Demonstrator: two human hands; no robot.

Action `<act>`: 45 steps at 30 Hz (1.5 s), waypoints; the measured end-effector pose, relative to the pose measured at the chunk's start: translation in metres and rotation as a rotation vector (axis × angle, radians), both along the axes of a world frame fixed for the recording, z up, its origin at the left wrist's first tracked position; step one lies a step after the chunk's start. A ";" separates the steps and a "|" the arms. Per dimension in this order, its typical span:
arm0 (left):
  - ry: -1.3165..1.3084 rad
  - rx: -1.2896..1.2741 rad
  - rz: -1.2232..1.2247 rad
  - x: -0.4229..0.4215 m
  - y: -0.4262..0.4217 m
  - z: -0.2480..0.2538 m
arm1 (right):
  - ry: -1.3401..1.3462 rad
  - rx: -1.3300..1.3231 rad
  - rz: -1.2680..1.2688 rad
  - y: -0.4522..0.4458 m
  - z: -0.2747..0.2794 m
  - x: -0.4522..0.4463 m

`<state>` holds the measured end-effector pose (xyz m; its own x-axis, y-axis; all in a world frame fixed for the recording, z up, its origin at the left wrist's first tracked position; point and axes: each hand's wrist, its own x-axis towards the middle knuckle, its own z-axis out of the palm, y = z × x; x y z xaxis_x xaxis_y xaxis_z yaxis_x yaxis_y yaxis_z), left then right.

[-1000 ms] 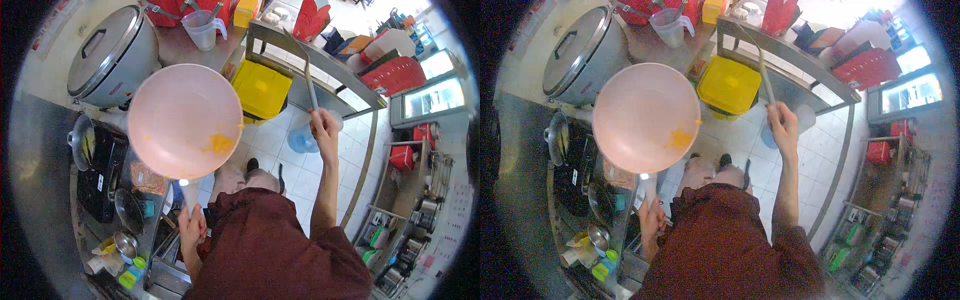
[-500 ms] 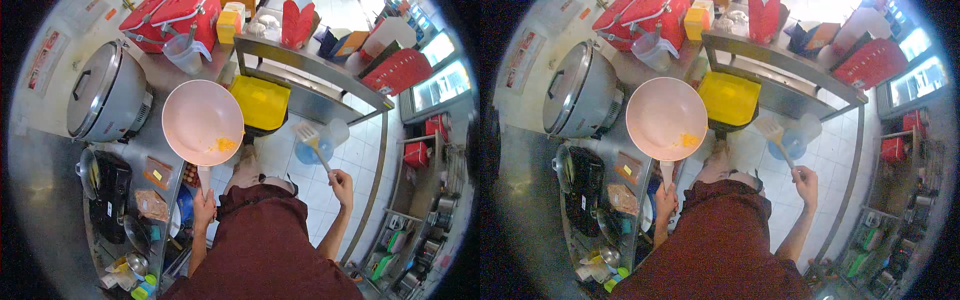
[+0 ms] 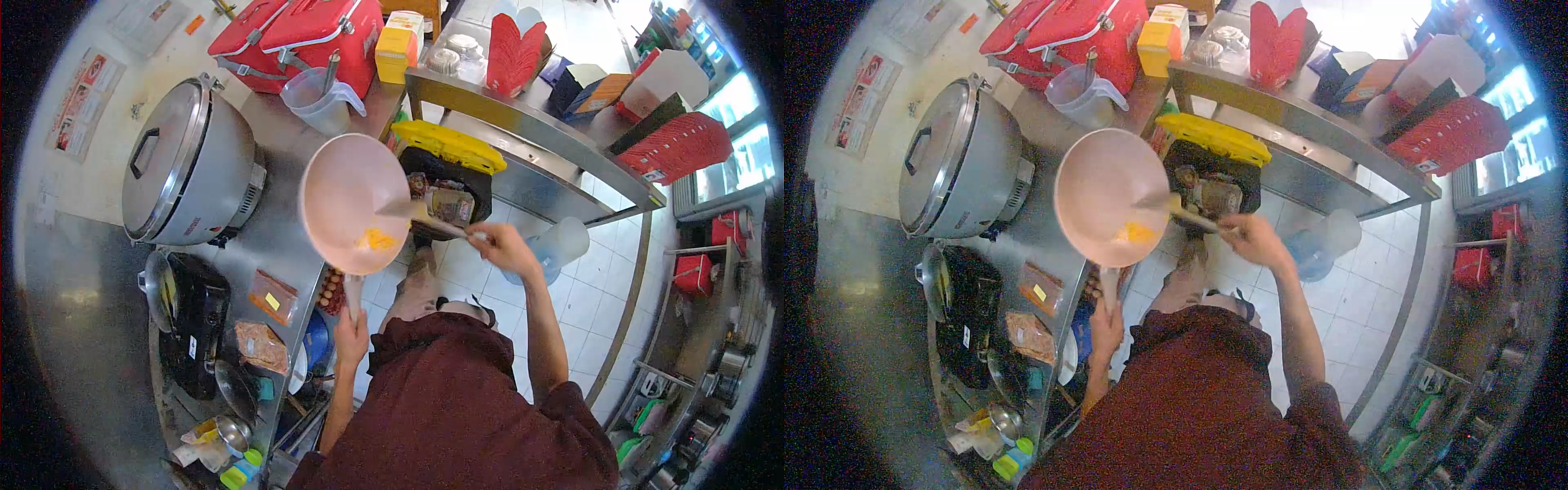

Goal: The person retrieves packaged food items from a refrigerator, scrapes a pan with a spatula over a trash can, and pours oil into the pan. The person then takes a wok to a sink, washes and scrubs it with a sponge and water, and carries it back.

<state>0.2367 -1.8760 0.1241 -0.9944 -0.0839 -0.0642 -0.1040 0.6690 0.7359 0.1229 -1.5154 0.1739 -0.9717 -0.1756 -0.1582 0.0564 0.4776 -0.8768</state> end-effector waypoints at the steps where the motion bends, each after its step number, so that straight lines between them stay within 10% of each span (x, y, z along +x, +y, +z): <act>1: 0.039 -0.044 -0.024 -0.011 0.006 -0.011 | 0.097 0.056 0.014 0.002 -0.009 -0.020; 7: 0.080 -0.067 -0.105 -0.059 0.044 -0.033 | 0.290 0.588 0.106 -0.033 0.073 -0.140; 17: 0.110 -0.077 -0.064 -0.090 0.048 -0.084 | 0.388 0.714 0.135 -0.043 0.104 -0.218; 45: 0.154 -0.014 -0.025 -0.114 0.068 -0.104 | 0.200 0.745 0.303 0.014 -0.077 -0.234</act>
